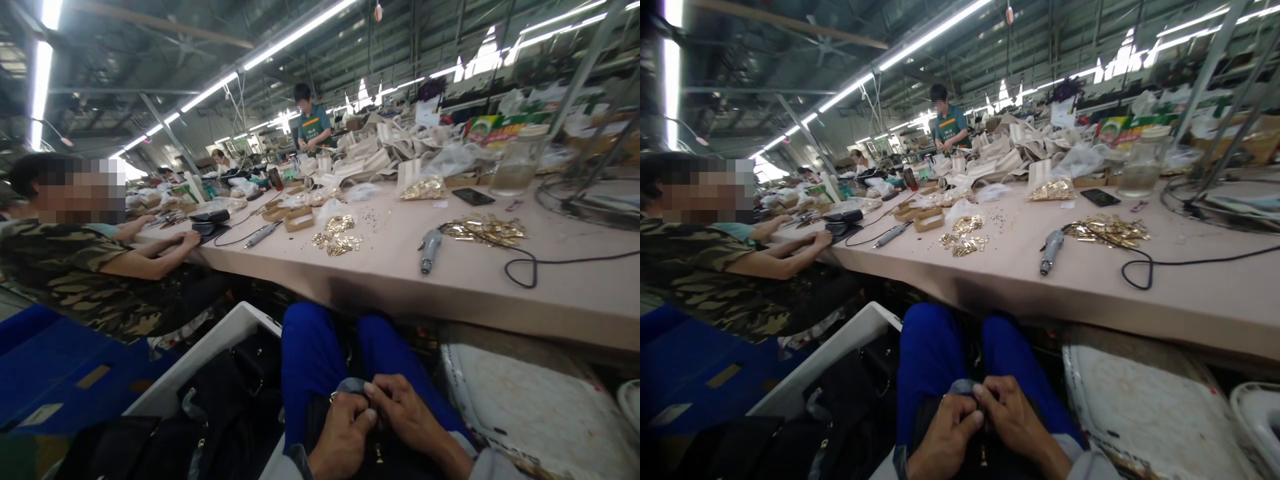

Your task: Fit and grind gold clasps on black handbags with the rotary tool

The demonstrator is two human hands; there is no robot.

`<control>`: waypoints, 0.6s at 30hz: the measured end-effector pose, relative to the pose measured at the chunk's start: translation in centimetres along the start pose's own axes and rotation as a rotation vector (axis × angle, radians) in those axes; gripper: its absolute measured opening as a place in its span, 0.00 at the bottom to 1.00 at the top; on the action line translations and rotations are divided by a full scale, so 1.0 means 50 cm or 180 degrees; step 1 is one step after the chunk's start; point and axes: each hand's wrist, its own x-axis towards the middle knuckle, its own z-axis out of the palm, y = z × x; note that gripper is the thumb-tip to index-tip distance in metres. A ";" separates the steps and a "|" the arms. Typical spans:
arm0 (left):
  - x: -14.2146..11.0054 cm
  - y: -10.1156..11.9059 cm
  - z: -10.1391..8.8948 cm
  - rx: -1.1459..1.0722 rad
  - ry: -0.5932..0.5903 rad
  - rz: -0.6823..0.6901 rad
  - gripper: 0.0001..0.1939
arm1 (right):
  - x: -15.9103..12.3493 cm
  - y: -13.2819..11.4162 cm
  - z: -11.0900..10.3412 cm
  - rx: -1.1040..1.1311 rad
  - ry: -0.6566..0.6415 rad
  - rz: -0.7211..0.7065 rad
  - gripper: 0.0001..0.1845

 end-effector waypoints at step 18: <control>0.061 -0.106 -0.051 0.0017 -0.0104 -0.0137 0.08 | 0.085 0.034 0.017 -0.0403 -0.0007 0.0412 0.33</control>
